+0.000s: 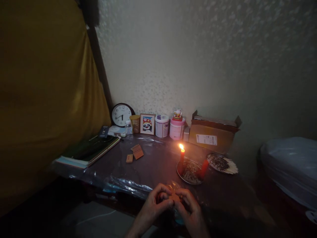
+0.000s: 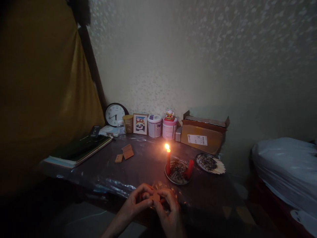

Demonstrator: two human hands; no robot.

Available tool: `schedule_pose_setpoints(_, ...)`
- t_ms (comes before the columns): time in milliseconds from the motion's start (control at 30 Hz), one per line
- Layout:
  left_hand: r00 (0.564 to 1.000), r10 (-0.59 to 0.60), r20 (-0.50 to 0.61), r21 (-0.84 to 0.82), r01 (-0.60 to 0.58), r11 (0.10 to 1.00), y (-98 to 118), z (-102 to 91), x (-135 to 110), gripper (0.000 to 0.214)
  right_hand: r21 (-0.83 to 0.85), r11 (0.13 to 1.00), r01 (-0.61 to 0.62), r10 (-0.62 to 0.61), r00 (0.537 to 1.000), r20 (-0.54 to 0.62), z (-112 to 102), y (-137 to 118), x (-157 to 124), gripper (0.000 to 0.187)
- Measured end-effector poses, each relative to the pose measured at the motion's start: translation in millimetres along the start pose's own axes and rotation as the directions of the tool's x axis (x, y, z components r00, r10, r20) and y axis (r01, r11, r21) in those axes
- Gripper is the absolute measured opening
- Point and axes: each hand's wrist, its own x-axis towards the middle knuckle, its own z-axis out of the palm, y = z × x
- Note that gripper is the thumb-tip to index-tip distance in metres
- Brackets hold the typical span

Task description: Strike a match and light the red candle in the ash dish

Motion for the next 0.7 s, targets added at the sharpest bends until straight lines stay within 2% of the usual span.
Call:
schedule_pose_setpoints(400,1.0,0.006,-0.008,-0.002,-0.006,1.0,2.2,1.3,-0.3,0.022,0.015,1.0,-0.004,0.003,0.999,0.045,-0.4,3.5,0.0,0.026)
schedule_pose_setpoints(700,1.0,-0.002,-0.025,0.001,0.002,1.0,-0.7,-0.3,-0.6,0.025,0.048,0.999,0.011,-0.012,1.0,0.007,0.1,-4.0,-0.5,0.022)
